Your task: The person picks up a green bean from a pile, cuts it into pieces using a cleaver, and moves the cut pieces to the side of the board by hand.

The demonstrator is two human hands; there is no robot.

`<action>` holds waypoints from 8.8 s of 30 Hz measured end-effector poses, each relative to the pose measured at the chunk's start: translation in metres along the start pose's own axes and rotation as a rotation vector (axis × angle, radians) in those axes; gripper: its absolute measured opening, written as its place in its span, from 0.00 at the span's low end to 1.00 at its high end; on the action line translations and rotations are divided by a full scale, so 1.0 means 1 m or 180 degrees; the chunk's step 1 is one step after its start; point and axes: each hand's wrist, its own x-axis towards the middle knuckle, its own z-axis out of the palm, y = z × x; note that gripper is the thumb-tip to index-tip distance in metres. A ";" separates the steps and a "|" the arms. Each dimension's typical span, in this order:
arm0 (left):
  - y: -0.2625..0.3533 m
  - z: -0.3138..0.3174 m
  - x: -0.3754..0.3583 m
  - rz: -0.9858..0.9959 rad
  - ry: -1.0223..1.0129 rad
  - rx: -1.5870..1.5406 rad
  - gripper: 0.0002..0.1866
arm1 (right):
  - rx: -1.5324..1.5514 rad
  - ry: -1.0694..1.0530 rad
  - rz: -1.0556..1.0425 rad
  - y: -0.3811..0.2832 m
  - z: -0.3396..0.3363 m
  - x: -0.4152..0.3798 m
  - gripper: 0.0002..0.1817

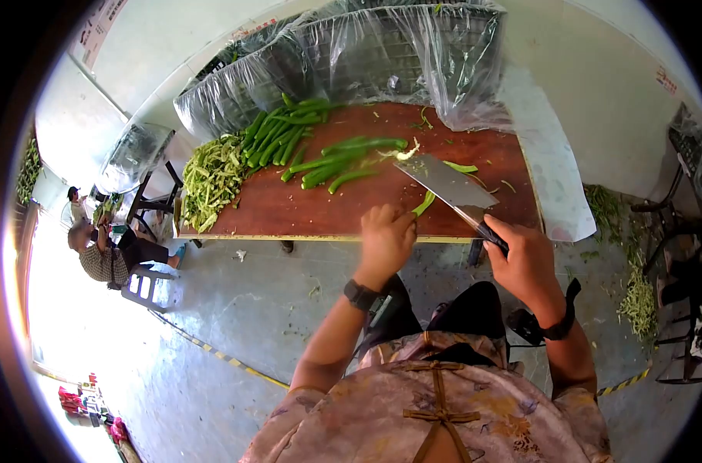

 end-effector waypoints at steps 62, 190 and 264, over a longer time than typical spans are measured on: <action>0.025 0.051 0.056 -0.0052 -0.0798 0.0350 0.06 | 0.0062 0.0739 0.0875 0.062 -0.028 -0.083 0.18; -0.041 -0.002 0.018 0.0159 0.0139 -0.0382 0.08 | 0.4148 -0.1086 0.2989 0.028 0.063 -0.069 0.10; -0.066 -0.023 -0.013 -0.0370 0.0307 -0.0455 0.07 | 0.3919 -0.1482 0.3211 0.016 0.057 -0.049 0.10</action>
